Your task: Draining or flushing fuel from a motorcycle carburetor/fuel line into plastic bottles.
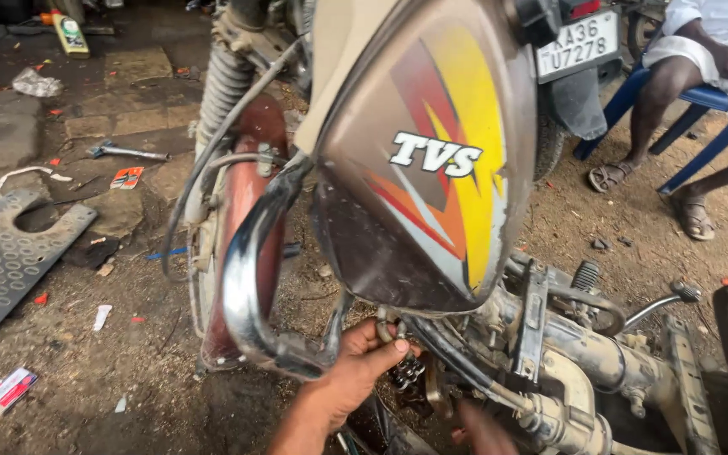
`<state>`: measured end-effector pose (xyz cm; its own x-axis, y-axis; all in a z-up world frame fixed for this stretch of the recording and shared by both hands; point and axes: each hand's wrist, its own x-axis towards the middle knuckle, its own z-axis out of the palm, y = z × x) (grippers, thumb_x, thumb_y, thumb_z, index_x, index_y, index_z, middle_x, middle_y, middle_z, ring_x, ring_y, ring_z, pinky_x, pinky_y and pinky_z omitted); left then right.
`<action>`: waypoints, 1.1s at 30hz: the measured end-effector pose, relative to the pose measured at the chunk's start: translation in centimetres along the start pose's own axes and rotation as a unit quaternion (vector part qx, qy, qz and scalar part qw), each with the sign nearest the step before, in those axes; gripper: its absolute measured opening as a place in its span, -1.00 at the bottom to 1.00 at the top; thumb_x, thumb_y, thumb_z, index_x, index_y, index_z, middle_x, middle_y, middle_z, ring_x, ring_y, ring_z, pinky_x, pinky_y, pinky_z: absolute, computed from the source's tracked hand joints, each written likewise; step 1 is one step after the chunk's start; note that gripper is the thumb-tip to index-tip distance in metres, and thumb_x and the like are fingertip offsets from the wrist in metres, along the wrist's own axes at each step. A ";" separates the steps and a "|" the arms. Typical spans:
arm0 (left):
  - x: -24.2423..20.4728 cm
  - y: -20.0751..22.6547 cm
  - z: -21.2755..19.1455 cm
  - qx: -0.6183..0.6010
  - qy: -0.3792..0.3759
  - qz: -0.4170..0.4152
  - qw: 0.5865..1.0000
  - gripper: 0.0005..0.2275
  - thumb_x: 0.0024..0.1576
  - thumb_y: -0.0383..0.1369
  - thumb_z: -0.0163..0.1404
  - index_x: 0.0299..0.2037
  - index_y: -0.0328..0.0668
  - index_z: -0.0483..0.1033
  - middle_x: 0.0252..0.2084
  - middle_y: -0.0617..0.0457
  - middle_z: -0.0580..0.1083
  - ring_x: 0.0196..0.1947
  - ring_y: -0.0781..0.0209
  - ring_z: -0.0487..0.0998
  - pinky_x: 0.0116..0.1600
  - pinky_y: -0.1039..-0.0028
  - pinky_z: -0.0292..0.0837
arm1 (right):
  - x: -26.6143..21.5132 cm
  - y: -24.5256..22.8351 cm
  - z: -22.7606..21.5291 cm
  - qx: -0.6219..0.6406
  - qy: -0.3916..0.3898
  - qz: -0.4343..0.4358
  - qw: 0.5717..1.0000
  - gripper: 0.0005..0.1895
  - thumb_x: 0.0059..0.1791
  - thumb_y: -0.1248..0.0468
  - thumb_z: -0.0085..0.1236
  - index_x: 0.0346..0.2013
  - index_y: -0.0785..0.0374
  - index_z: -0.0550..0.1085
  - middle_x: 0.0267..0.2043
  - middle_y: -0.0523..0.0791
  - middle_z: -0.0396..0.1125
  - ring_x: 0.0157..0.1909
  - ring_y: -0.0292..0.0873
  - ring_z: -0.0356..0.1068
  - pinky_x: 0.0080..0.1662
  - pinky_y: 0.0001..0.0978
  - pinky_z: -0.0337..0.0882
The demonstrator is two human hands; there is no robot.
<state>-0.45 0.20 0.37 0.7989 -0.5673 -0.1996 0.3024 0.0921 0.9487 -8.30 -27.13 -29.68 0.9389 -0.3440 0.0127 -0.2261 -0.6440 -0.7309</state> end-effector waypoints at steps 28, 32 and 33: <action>0.1 -0.4 3.4 -0.042 0.146 0.068 0.986 -0.90 0.18 -0.36 0.12 -0.27 -0.22 0.56 -0.39 0.21 0.48 -0.36 0.45 0.37 -0.21 0.60 0.32 | -4.7 -31.5 -14.4 0.072 -0.072 0.017 0.995 -0.04 -0.31 0.33 0.56 0.36 0.04 0.35 0.40 -0.08 0.27 0.46 -0.16 0.13 0.43 -0.34 0.00; 0.4 -0.6 2.8 -0.025 0.170 0.060 0.983 -0.87 0.19 -0.35 0.14 -0.32 -0.25 0.55 -0.43 0.18 0.45 -0.41 0.43 0.35 -0.27 0.57 0.30 | -4.8 -31.6 -14.0 0.083 -0.060 0.009 0.995 0.00 -0.30 0.35 0.56 0.39 0.08 0.29 0.44 -0.05 0.20 0.49 -0.13 0.02 0.41 -0.32 -0.02; 0.5 -0.9 2.3 -0.024 0.170 0.058 0.983 -0.87 0.19 -0.35 0.14 -0.32 -0.25 0.55 -0.43 0.18 0.45 -0.41 0.43 0.35 -0.27 0.57 0.30 | -4.8 -31.1 -13.9 0.083 -0.060 0.010 0.995 0.00 -0.30 0.35 0.56 0.39 0.08 0.29 0.44 -0.05 0.20 0.49 -0.13 0.02 0.41 -0.32 -0.02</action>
<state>-1.52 -2.12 -0.05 0.9547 -0.2456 -0.1682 0.2164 0.1845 0.9587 -9.39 -14.94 2.49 0.9611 -0.2652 -0.0775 -0.2085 -0.5120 -0.8333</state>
